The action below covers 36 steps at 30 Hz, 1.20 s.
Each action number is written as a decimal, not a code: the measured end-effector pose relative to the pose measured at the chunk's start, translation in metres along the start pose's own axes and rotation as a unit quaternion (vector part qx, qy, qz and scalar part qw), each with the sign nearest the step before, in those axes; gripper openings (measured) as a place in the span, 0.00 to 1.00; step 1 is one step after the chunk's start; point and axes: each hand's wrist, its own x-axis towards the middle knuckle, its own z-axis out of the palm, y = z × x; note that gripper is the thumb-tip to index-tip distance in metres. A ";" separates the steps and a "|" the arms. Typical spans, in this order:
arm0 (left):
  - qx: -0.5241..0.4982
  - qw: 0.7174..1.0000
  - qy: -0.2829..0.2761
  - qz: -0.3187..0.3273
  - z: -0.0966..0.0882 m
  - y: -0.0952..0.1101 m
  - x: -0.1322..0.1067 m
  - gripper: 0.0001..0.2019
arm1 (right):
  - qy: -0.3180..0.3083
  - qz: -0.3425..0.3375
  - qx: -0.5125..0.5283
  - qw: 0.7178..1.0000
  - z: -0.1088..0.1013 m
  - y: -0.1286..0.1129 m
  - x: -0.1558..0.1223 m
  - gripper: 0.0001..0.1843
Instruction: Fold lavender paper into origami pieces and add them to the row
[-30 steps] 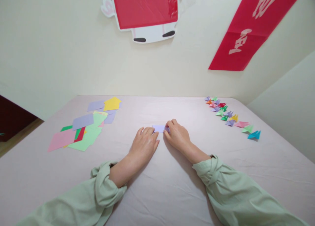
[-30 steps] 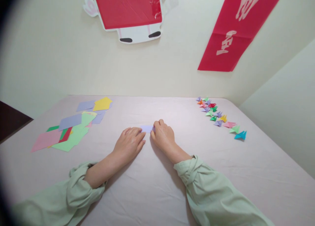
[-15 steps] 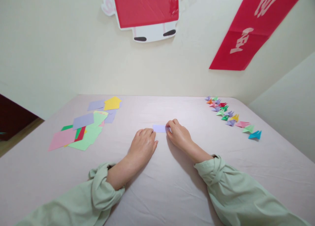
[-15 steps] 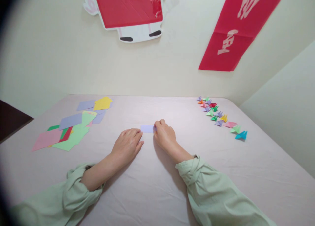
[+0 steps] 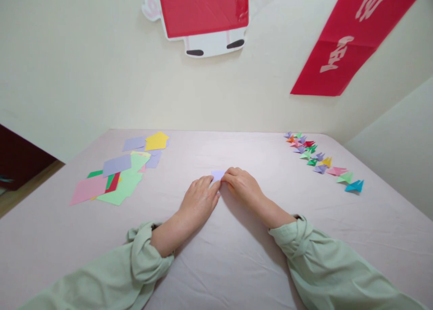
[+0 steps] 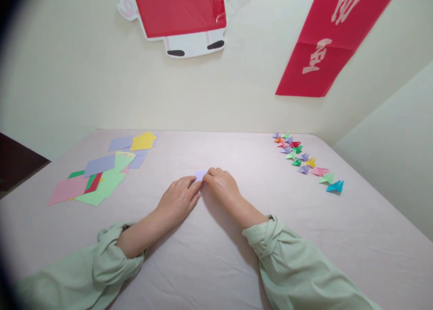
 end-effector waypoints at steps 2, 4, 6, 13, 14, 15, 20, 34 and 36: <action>-0.002 1.000 -0.001 -0.001 0.000 0.000 0.000 0.15 | -0.019 -0.005 -0.009 1.000 0.000 -0.001 -0.001 0.15; -0.005 1.000 0.001 0.000 0.000 0.001 -0.001 0.16 | -0.031 -0.007 -0.015 0.999 -0.001 -0.001 -0.002 0.15; -0.007 1.000 0.003 0.000 0.000 0.001 -0.001 0.16 | -0.037 -0.006 -0.026 0.999 -0.003 -0.002 -0.003 0.15; -0.004 1.000 -0.003 -0.002 -0.002 0.000 0.000 0.16 | -0.069 0.046 -0.069 0.994 -0.016 -0.007 -0.006 0.16; -0.004 1.000 -0.003 -0.001 -0.002 0.000 -0.001 0.15 | -0.079 0.057 -0.075 0.992 -0.019 -0.007 -0.007 0.17; -0.004 1.000 -0.004 0.000 -0.002 -0.001 -0.001 0.15 | -0.089 0.068 -0.080 0.990 -0.021 -0.007 -0.007 0.17; -0.002 1.000 0.000 -0.001 -0.002 -0.001 0.000 0.14 | -0.120 0.108 -0.102 0.982 -0.033 -0.010 -0.009 0.17; -0.031 0.995 0.076 -0.061 0.015 -0.014 0.002 0.24 | -0.045 0.148 0.008 0.988 -0.017 0.009 -0.006 0.14; -0.057 0.994 0.079 -0.058 0.018 -0.017 0.003 0.25 | 0.012 0.159 0.076 0.984 -0.007 0.019 -0.003 0.16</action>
